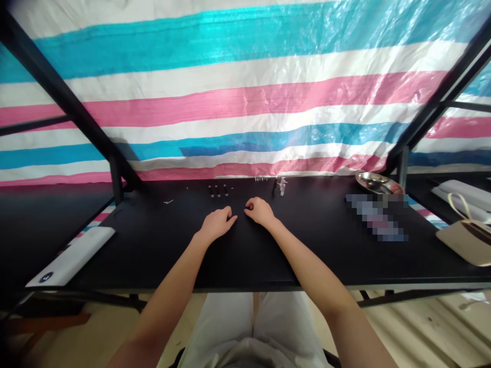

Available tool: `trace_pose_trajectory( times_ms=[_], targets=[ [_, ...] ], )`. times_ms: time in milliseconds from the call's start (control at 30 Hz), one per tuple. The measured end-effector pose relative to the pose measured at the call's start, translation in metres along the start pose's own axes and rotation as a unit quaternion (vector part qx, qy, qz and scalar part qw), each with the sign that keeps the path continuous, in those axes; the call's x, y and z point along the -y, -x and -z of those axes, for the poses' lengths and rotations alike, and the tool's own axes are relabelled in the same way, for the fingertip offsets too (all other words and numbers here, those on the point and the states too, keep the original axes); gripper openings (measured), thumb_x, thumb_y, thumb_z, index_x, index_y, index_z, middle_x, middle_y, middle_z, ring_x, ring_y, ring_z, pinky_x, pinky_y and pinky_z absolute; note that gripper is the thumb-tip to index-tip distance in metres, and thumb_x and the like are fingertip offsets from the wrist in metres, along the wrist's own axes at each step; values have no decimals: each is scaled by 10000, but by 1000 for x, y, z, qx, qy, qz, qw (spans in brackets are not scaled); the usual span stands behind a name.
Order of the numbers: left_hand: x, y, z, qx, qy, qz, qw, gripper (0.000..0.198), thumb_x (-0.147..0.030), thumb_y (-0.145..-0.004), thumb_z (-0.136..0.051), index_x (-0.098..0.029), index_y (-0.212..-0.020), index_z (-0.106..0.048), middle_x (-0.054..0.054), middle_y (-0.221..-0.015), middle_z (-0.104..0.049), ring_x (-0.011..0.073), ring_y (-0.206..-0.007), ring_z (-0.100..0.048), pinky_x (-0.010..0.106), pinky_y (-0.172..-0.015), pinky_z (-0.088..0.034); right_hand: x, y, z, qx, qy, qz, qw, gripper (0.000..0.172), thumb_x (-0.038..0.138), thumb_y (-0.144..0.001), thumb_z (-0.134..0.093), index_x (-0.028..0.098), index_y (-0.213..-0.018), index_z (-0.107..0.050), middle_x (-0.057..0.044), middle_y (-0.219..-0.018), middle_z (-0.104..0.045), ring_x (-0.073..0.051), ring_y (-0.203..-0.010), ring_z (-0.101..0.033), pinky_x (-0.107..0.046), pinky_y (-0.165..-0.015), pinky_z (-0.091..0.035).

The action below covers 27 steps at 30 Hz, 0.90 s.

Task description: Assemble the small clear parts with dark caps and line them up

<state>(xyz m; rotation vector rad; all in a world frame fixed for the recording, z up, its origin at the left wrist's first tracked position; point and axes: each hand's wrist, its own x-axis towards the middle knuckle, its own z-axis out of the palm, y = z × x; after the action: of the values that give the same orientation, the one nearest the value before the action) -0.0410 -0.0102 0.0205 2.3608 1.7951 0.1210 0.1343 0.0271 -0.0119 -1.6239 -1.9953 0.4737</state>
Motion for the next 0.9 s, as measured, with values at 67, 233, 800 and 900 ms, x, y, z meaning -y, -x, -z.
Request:
trace_pose_trajectory(
  times_ms=[67, 233, 800, 900],
  targets=[
    [0, -1, -1, -4, 0, -3, 1000, 252, -423, -862, -389, -204, -898, -509, 63, -887, -641, 220, -823, -613, 301, -677, -429, -4, 8, 9, 2, 18, -15, 1000, 163, 242, -688, -615, 193, -837, -658, -14, -823, -620, -114, -706, -556, -213, -649, -405],
    [-1, -2, -1, -6, -4, -4, 1000, 249, -420, -862, -385, -205, -890, -508, 58, -878, -638, 221, -814, -611, 306, -672, -429, -18, 21, 34, 27, 79, -99, 992, 141, 187, -673, -572, 202, -793, -644, -22, -783, -646, -147, -721, -592, -230, -642, -408],
    [-1, -2, -3, -9, -1, -11, 1000, 253, -425, -864, -375, -208, -881, -503, 53, -858, -631, 208, -797, -601, 293, -657, -414, -61, 11, 47, -133, 153, -277, 939, 322, 344, -781, -529, 121, -1010, -565, -168, -1080, -553, -293, -1036, -521, -404, -816, -416],
    [-2, -2, -1, -6, 0, -6, 1000, 253, -425, -864, -377, -207, -881, -505, 53, -871, -633, 205, -805, -600, 289, -660, -415, -66, 7, 43, -156, 141, -275, 938, 315, 351, -778, -531, 124, -992, -572, -157, -1066, -565, -295, -1024, -522, -408, -823, -401]
  ],
)
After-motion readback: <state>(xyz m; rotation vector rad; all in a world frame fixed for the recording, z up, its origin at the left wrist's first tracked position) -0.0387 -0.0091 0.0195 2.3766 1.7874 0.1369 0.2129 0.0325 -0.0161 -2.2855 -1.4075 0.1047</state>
